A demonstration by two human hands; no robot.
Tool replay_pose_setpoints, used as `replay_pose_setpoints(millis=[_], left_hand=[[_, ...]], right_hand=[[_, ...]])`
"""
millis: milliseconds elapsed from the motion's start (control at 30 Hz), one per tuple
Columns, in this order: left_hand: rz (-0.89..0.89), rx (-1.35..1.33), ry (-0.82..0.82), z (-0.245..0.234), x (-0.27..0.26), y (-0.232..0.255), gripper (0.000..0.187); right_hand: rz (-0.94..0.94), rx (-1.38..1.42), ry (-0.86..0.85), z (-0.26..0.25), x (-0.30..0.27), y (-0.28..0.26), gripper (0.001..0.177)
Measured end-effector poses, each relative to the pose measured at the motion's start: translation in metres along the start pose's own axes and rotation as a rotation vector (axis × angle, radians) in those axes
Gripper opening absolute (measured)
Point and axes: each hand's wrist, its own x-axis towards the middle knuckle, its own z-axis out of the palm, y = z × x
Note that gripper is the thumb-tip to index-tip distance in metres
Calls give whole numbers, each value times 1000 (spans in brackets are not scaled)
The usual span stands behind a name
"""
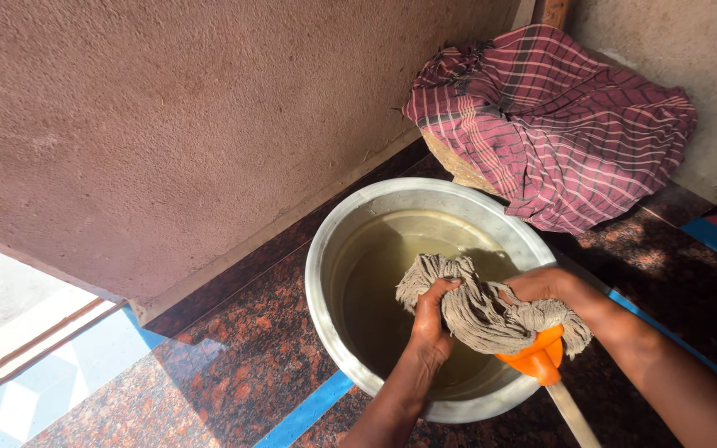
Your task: The person rinses and wrings out a string mop in a white bucket of water by hand.
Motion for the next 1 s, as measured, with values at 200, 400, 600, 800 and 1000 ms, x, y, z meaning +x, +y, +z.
replay_pose_setpoints(millis=[200, 400, 600, 800, 1000], left_hand=[[-66, 172, 74, -4, 12, 9, 45], [-160, 569, 23, -28, 12, 18, 74], [-204, 445, -41, -49, 9, -27, 98], [-112, -114, 10, -45, 30, -68, 92], [-1, -382, -60, -35, 53, -22, 56]], right_hand=[[-83, 158, 175, 17, -60, -66, 41], [-81, 117, 107, 29, -85, -109, 42], [110, -5, 247, 28, -100, -122, 51], [113, -185, 247, 48, -94, -135, 49], [-165, 47, 247, 75, -72, -127, 35]])
